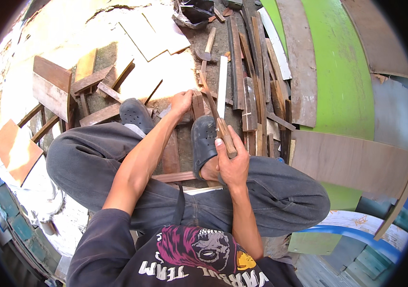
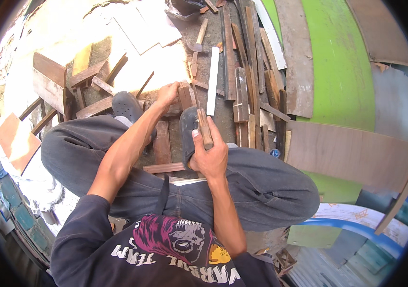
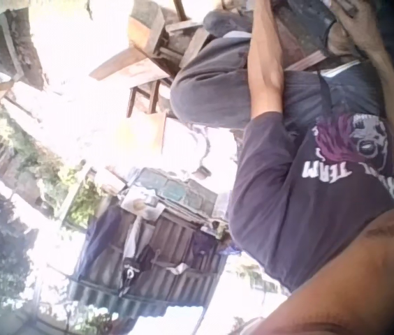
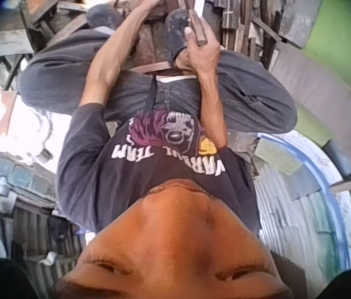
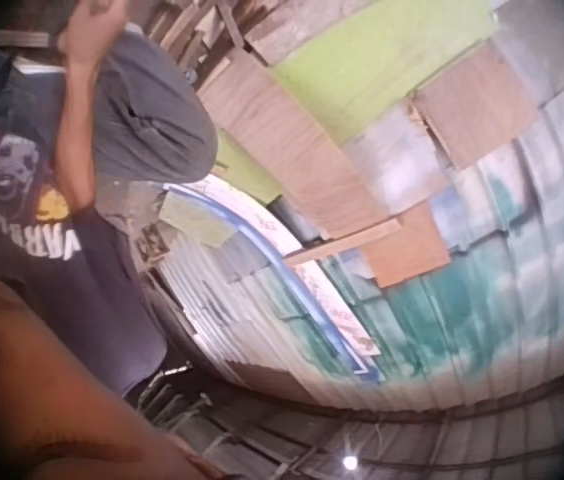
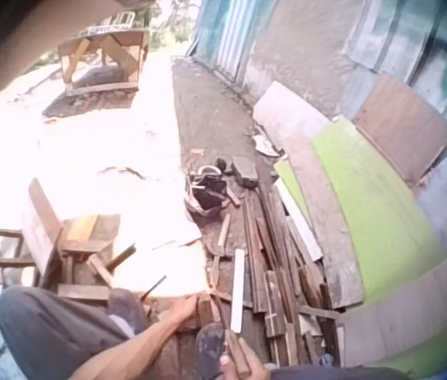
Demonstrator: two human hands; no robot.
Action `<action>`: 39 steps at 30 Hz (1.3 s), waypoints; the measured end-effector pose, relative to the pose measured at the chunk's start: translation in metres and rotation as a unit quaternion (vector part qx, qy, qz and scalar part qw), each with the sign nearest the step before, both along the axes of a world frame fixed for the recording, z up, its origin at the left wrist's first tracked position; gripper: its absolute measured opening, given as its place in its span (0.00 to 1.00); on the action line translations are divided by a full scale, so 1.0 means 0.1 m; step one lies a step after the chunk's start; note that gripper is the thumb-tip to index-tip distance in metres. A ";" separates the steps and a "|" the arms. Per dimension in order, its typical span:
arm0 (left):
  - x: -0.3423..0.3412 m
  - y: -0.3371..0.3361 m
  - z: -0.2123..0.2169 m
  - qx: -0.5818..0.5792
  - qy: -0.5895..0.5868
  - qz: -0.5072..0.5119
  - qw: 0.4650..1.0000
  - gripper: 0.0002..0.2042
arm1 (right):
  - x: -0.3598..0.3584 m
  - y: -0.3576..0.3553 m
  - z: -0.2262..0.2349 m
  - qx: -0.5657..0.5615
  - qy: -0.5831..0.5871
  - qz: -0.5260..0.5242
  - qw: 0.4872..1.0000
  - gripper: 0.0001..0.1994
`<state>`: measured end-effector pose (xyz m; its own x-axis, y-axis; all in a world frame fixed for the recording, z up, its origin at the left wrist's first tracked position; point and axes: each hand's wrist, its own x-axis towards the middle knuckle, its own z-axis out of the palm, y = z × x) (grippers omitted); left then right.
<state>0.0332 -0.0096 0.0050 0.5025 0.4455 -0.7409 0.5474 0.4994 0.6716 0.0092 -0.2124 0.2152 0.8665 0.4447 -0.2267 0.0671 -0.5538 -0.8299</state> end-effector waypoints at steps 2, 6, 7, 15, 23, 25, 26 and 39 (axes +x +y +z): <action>0.03 -0.03 -0.09 0.033 0.010 -0.013 0.999 0.21 | 0.01 -0.05 0.03 0.002 0.000 0.013 1.000 0.27; 0.04 -0.11 -0.24 0.126 0.032 -0.006 0.992 0.23 | 0.03 0.02 0.19 0.040 -0.043 0.024 0.998 0.28; 0.06 -0.16 -0.19 0.131 0.030 0.005 0.991 0.23 | 0.04 0.02 0.24 0.036 -0.009 0.017 0.999 0.28; -0.02 -0.07 0.05 0.020 0.021 0.033 0.999 0.21 | 0.05 0.03 0.32 0.017 0.073 0.036 0.997 0.26; 0.13 -0.07 0.19 0.036 0.100 0.001 0.994 0.23 | 0.19 0.04 0.52 -0.026 0.112 0.056 0.992 0.26; 0.12 -0.01 -0.02 0.050 0.130 0.001 0.990 0.26 | 0.19 0.12 0.62 -0.050 0.149 0.063 0.986 0.26; 0.11 0.04 -0.10 0.103 0.162 -0.034 0.981 0.28 | 0.16 0.14 0.65 -0.039 0.126 0.074 0.989 0.27; 0.10 -0.04 -0.01 0.121 0.166 -0.059 0.977 0.32 | 0.37 0.40 0.33 -0.046 0.084 0.098 0.991 0.26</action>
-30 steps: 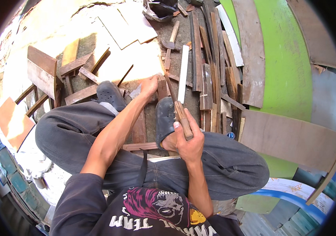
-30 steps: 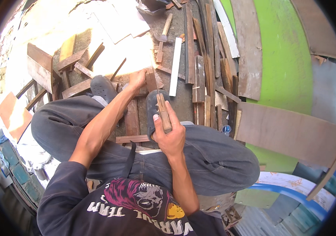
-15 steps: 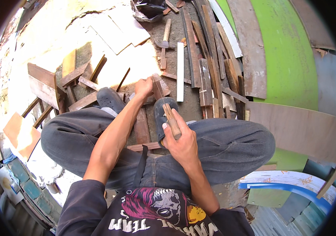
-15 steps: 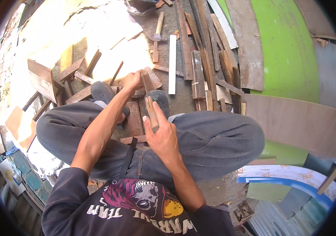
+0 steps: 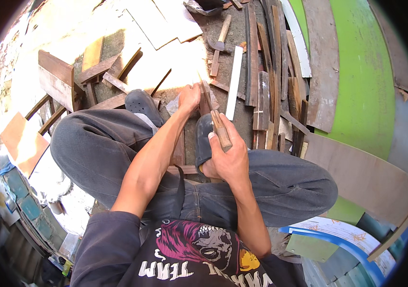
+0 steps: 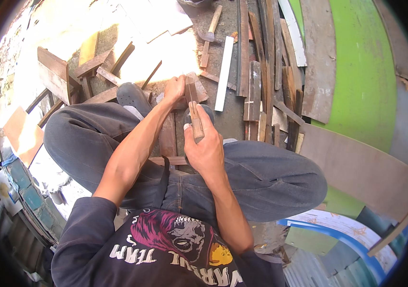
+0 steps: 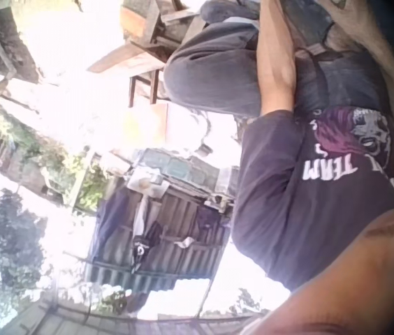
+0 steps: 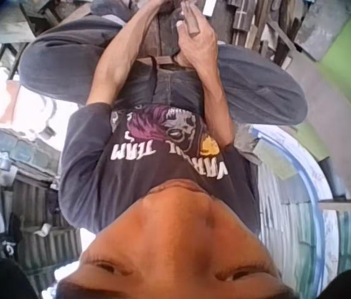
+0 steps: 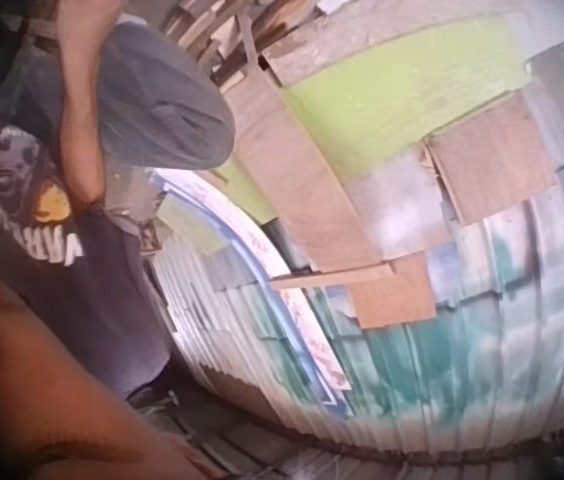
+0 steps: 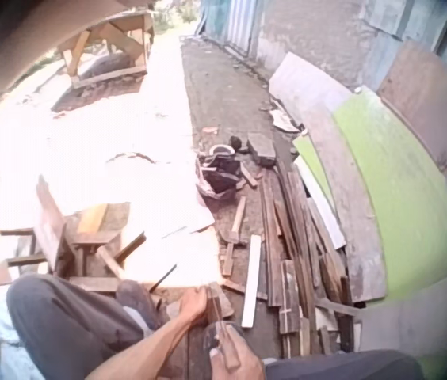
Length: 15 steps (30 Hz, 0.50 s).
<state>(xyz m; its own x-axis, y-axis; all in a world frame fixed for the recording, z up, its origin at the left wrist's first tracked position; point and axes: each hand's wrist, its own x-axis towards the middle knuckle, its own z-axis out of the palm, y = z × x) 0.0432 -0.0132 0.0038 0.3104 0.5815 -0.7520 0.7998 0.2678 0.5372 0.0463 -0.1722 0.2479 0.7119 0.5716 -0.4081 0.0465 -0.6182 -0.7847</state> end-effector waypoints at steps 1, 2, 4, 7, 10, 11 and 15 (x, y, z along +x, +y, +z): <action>0.02 0.00 -0.01 0.011 0.010 -0.016 1.000 0.32 | 0.02 -0.03 -0.04 0.009 -0.019 0.010 1.000 0.27; 0.02 -0.01 -0.01 0.021 0.016 -0.025 0.999 0.32 | -0.03 -0.07 0.03 0.011 -0.012 0.012 1.000 0.27; 0.03 0.01 0.01 0.041 0.026 -0.046 0.998 0.32 | -0.17 -0.16 0.33 0.017 0.001 0.013 1.000 0.27; 0.03 0.06 -0.01 -0.005 -0.018 -0.015 1.000 0.31 | -0.42 -0.36 0.64 -0.005 0.010 0.007 1.000 0.28; 0.06 0.01 -0.02 -0.003 -0.030 0.002 1.000 0.31 | -0.42 -0.40 0.42 0.028 -0.027 0.001 0.999 0.27; 0.03 0.05 -0.03 -0.021 -0.036 0.011 0.999 0.31 | -0.33 -0.29 0.27 0.023 -0.034 0.010 0.999 0.27; 0.12 0.04 0.08 0.016 -0.054 -0.039 0.998 0.30 | -0.01 0.05 -0.17 -0.033 0.023 -0.021 0.999 0.26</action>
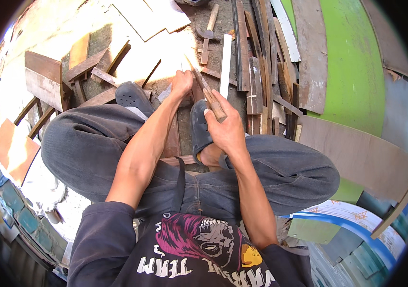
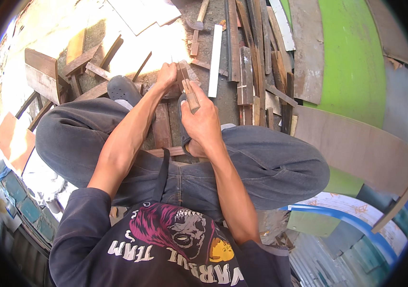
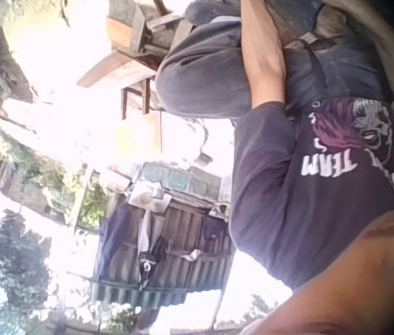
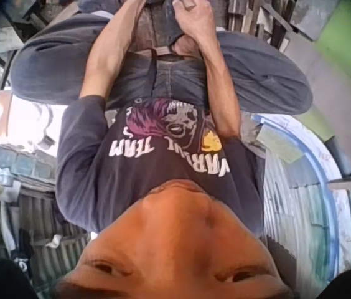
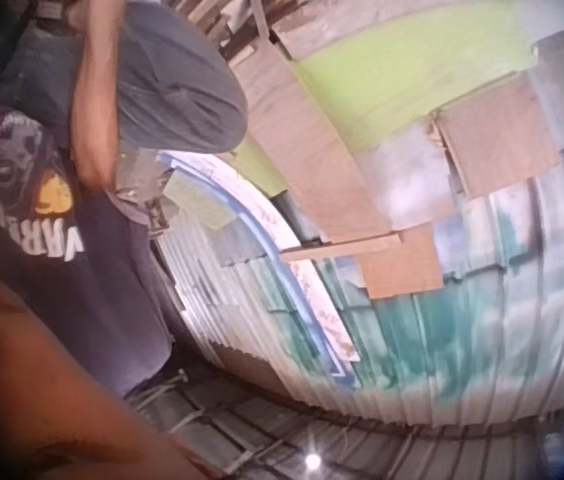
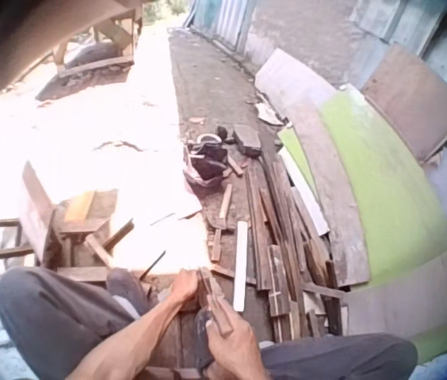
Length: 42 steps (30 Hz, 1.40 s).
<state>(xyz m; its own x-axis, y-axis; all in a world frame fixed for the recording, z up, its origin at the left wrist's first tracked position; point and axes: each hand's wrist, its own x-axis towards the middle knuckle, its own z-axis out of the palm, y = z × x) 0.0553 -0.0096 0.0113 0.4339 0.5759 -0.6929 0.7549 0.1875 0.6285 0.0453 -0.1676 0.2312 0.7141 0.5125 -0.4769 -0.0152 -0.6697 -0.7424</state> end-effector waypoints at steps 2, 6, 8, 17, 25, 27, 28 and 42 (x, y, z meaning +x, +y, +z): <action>-0.14 -0.03 -0.05 0.039 0.014 -0.012 0.999 0.30 | -0.06 0.02 0.25 -0.019 -0.024 0.028 0.999 0.26; -0.13 -0.01 0.00 0.041 0.007 0.008 0.999 0.29 | -0.35 -0.35 0.58 0.063 -0.060 0.032 0.996 0.25; -0.11 -0.05 0.10 0.040 0.009 -0.004 0.999 0.29 | -0.34 -0.37 0.45 0.084 -0.070 0.028 0.994 0.25; -0.18 0.01 -0.13 0.041 0.001 -0.025 0.999 0.28 | -0.23 -0.18 0.28 0.042 -0.039 0.029 0.998 0.28; -0.15 -0.01 -0.07 -0.005 -0.029 -0.002 1.000 0.25 | 0.22 0.25 -0.38 0.006 0.004 0.012 1.000 0.30; -0.17 0.01 -0.12 0.016 -0.028 -0.008 0.999 0.25 | 0.08 0.09 -0.18 0.018 -0.003 0.026 0.999 0.30; -0.15 0.06 -0.11 0.036 -0.021 -0.011 0.999 0.25 | 0.00 0.00 -0.03 0.024 0.002 0.031 0.999 0.30; -0.13 0.08 -0.11 0.050 -0.006 -0.017 0.999 0.25 | -0.13 -0.32 0.18 0.069 0.005 0.028 0.997 0.29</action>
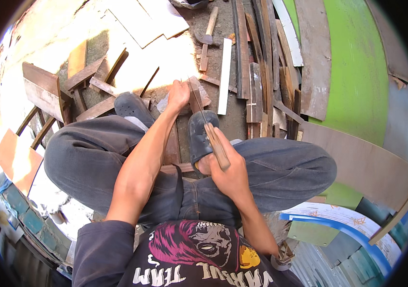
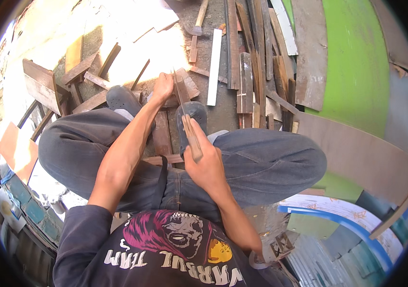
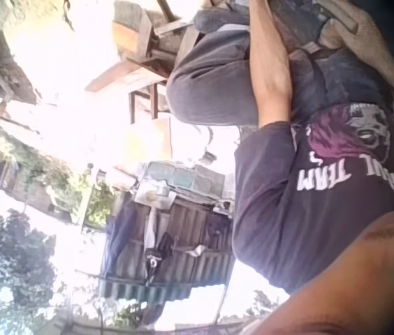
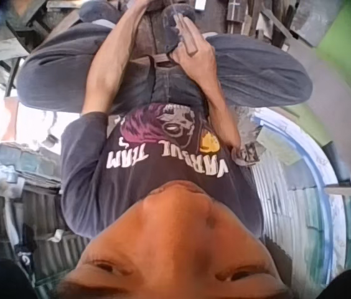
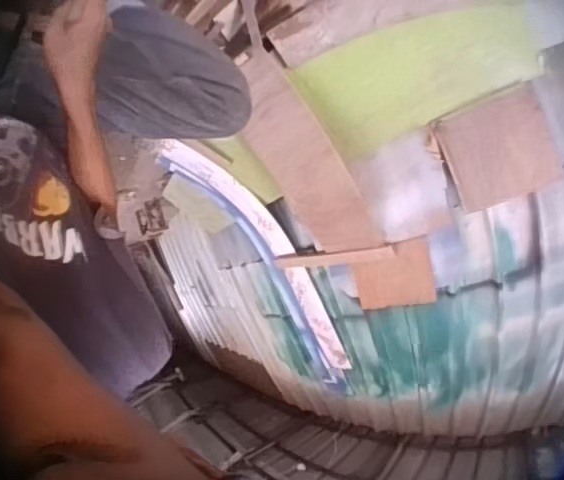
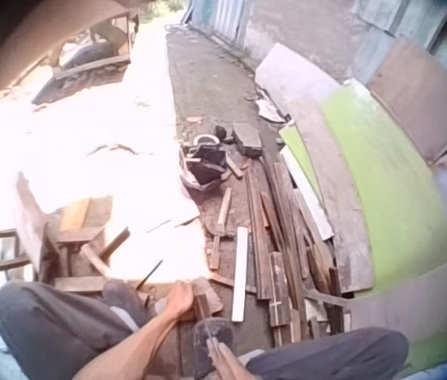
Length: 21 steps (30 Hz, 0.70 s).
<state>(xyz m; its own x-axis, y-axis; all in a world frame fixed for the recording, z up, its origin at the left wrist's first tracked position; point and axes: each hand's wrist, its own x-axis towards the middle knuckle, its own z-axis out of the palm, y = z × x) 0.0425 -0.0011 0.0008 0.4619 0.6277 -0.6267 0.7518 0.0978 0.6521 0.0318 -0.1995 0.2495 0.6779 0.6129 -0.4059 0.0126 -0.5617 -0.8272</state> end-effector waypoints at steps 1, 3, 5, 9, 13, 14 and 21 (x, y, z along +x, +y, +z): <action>-0.07 -0.06 0.00 -0.015 0.005 -0.002 1.000 0.25 | -0.11 -0.19 0.17 0.000 0.007 0.003 1.000 0.29; 0.00 -0.03 -0.01 -0.003 -0.001 0.006 1.000 0.26 | -0.15 -0.35 0.33 0.017 -0.005 0.008 1.000 0.31; -0.01 -0.09 0.04 0.000 -0.009 -0.002 1.000 0.26 | -0.01 -0.16 0.05 0.012 -0.008 -0.008 1.000 0.30; 0.10 -0.03 -0.01 -0.028 -0.013 0.016 0.999 0.27 | 0.38 0.34 -0.60 -0.025 0.000 -0.017 1.000 0.28; 0.03 0.09 -0.01 -0.001 0.005 -0.033 0.999 0.27 | -0.16 -0.13 -0.11 0.018 -0.057 -0.002 0.998 0.30; -0.03 0.03 -0.03 -0.002 0.008 -0.055 0.998 0.27 | -0.24 -0.24 0.16 -0.022 0.001 -0.015 1.000 0.30; 0.08 -0.03 0.06 -0.160 -0.056 0.025 0.985 0.23 | 0.36 0.45 -0.50 -0.090 0.037 -0.034 0.995 0.29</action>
<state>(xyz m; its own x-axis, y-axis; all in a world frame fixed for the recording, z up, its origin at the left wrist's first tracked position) 0.0504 -0.0041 0.0070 0.5136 0.4297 -0.7426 0.6657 0.3465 0.6609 0.0680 -0.1549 0.1997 0.6796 0.4794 -0.5552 -0.0882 -0.6980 -0.7107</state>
